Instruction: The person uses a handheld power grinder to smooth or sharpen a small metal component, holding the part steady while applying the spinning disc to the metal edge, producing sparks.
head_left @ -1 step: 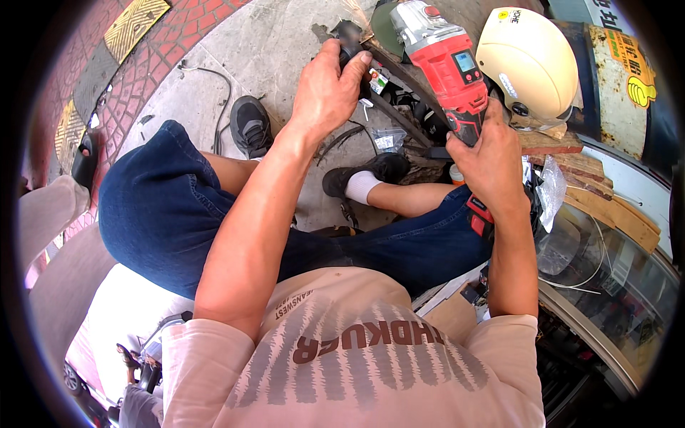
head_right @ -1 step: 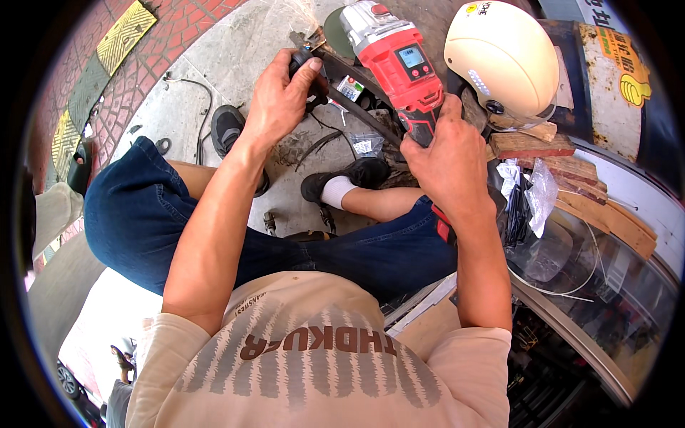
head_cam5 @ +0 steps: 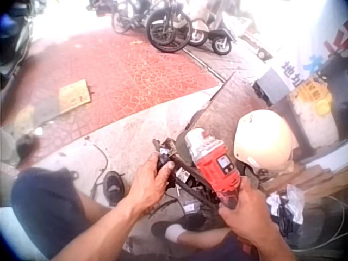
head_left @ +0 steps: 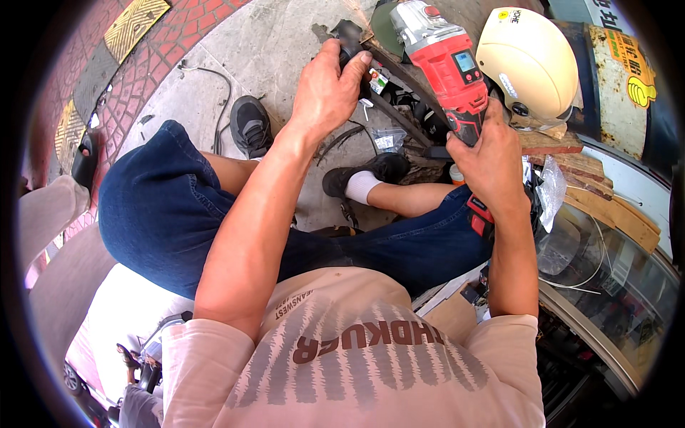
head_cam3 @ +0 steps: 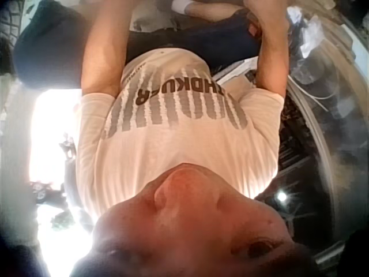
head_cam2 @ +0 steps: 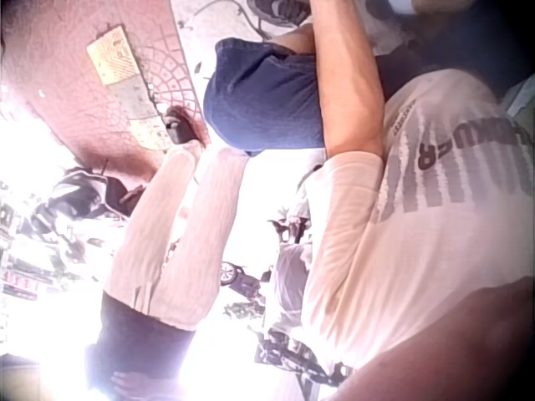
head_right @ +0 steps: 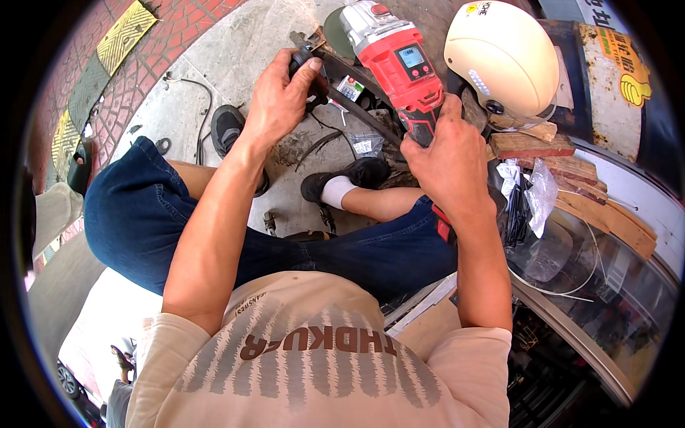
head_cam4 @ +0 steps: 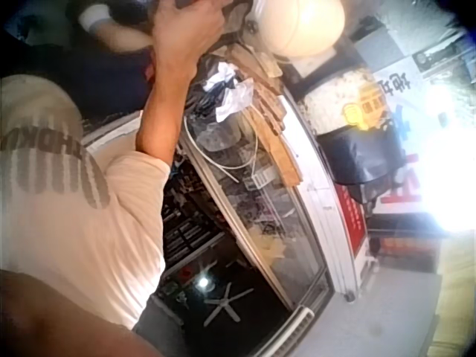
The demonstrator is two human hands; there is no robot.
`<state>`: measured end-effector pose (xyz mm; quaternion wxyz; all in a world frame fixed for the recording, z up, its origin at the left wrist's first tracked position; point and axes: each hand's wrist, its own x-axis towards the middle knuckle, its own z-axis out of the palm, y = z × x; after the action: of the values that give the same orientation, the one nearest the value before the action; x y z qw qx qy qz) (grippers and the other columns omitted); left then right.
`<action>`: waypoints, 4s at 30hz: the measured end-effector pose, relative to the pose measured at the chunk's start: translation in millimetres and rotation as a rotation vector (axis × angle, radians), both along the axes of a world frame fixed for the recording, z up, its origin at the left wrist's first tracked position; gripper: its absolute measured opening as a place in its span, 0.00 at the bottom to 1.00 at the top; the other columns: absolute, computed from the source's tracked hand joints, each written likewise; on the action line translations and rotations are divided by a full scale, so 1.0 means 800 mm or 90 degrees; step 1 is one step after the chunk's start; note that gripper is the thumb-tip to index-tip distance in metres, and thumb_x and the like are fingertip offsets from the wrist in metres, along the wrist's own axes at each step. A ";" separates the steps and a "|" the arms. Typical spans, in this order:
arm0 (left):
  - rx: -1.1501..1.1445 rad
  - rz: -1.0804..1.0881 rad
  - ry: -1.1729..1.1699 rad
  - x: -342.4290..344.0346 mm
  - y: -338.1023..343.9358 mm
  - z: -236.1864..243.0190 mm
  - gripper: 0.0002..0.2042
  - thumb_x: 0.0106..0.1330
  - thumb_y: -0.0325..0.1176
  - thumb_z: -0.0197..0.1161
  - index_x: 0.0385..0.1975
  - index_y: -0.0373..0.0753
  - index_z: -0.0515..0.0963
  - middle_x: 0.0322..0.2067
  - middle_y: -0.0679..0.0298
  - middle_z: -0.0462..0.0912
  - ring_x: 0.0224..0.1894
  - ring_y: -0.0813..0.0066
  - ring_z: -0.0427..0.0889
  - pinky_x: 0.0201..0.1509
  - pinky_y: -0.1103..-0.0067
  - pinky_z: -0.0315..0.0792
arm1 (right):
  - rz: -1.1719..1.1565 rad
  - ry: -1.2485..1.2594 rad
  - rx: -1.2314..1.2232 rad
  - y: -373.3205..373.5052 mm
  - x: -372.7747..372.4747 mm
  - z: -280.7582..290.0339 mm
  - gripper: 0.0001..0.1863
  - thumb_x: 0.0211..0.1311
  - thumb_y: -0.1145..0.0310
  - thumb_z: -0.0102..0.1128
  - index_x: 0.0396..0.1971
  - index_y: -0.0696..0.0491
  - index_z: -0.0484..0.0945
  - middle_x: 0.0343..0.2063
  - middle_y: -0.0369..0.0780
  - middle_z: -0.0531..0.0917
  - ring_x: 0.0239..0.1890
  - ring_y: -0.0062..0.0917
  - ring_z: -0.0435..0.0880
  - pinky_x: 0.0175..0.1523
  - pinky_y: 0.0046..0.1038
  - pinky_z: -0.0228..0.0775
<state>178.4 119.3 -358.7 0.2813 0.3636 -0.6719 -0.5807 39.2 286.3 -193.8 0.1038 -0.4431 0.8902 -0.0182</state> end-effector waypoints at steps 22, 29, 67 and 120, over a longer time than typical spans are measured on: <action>0.031 -0.024 0.024 0.001 -0.004 -0.004 0.18 0.81 0.44 0.60 0.43 0.30 0.76 0.31 0.60 0.88 0.34 0.75 0.82 0.41 0.75 0.76 | 0.047 0.009 -0.025 0.004 -0.005 -0.001 0.26 0.55 0.68 0.71 0.49 0.64 0.71 0.27 0.59 0.85 0.35 0.58 0.87 0.45 0.53 0.79; 0.034 -0.013 0.002 0.000 -0.003 -0.003 0.18 0.80 0.44 0.61 0.43 0.30 0.76 0.31 0.61 0.88 0.35 0.76 0.83 0.41 0.75 0.77 | 0.002 -0.006 -0.029 0.005 -0.006 -0.002 0.26 0.55 0.67 0.70 0.50 0.63 0.72 0.26 0.57 0.85 0.34 0.56 0.87 0.44 0.50 0.79; 0.160 -0.196 0.043 0.018 -0.048 0.011 0.17 0.81 0.44 0.62 0.50 0.33 0.77 0.33 0.64 0.86 0.37 0.78 0.83 0.45 0.78 0.77 | 0.038 -0.018 -0.024 0.014 -0.018 0.003 0.28 0.53 0.69 0.71 0.55 0.62 0.75 0.29 0.52 0.84 0.27 0.45 0.85 0.41 0.38 0.78; 0.181 -0.176 0.060 0.018 -0.047 0.006 0.16 0.78 0.43 0.63 0.46 0.33 0.80 0.30 0.64 0.88 0.35 0.76 0.81 0.42 0.75 0.75 | 0.009 -0.040 -0.070 0.004 -0.019 0.012 0.25 0.52 0.69 0.71 0.48 0.62 0.74 0.22 0.53 0.83 0.27 0.50 0.86 0.39 0.45 0.79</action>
<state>193.0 81.6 -353.6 0.1761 0.2764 -0.6128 -0.7190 24.0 289.3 -184.5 0.1075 -0.4533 0.8811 -0.0808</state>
